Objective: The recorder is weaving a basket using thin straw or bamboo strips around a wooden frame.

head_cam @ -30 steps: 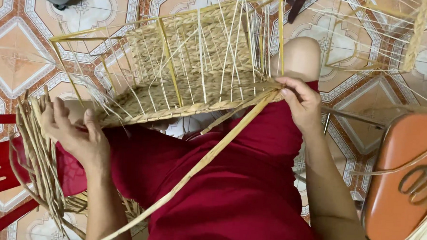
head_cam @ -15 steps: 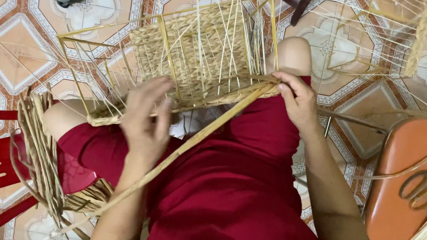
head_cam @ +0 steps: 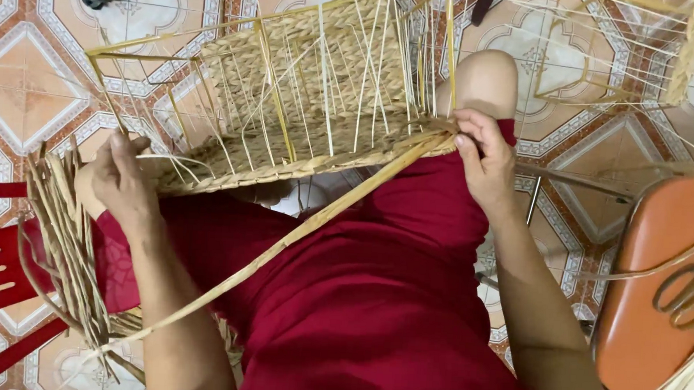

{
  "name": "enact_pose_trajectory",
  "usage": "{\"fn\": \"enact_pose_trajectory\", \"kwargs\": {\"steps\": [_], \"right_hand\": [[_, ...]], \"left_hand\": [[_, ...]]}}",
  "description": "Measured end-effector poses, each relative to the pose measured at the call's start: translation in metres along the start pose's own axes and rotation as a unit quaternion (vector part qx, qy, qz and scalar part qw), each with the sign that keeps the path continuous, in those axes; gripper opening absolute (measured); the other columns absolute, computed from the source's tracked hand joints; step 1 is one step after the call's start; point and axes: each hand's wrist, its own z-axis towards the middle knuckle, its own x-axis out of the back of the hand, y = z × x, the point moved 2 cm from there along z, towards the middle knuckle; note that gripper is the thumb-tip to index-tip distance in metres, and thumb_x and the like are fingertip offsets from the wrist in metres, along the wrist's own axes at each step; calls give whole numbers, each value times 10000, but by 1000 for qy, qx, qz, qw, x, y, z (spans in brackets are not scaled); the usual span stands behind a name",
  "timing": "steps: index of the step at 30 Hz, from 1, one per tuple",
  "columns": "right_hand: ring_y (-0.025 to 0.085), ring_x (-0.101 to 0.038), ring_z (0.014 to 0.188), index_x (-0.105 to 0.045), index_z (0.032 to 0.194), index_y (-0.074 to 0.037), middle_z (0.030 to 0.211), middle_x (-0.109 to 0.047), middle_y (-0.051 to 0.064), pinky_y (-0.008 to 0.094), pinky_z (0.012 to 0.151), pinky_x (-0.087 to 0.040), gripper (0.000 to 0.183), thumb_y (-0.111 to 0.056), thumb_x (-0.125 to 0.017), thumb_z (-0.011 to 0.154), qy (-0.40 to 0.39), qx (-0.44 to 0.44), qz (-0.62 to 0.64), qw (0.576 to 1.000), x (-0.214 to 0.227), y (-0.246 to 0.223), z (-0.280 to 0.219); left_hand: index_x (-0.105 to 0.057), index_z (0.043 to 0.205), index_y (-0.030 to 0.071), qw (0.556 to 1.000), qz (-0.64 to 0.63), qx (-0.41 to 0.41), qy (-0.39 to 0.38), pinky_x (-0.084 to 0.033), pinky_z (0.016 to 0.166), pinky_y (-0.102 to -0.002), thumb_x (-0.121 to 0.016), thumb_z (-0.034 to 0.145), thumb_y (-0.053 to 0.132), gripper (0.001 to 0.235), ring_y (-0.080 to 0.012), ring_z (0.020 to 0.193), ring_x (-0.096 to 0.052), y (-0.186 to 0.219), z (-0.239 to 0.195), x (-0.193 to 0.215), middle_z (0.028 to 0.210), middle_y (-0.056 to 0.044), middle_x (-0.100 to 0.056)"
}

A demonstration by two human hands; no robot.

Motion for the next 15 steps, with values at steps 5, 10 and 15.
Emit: {"fn": "enact_pose_trajectory", "kwargs": {"steps": [5, 10, 15], "right_hand": [[161, -675, 1141, -522, 1380, 10, 1226, -707, 134, 274, 1005, -528, 324, 39, -561, 1060, 9, -8, 11, 1000, 0, 2, -6], [186, -690, 1191, -498, 1377, -7, 1260, -710, 145, 294, 1037, -537, 329, 53, -537, 1055, -5, 14, 23, 1000, -2, -13, -1], [243, -739, 1093, -606, 1329, -42, 1258, -729, 112, 329, 930, -581, 307, 46, -593, 1035, -23, 23, -107, 994, 5, -45, 18]], "left_hand": [[-598, 1215, 18, 987, -153, -37, 32, -451, 588, -220, -526, 1164, 420, 411, -70, 680, -568, -41, -9, -14, 923, -6, -627], [-556, 1161, 20, 972, -225, -61, 16, -437, 657, -213, -511, 1237, 401, 391, -80, 767, -553, -50, -15, -15, 915, -42, -598], [-562, 1485, 10, 983, -110, -149, -14, -555, 1041, -275, -398, 1256, 347, 439, -115, 1145, -664, -43, 2, -18, 1281, -105, -693]]}}
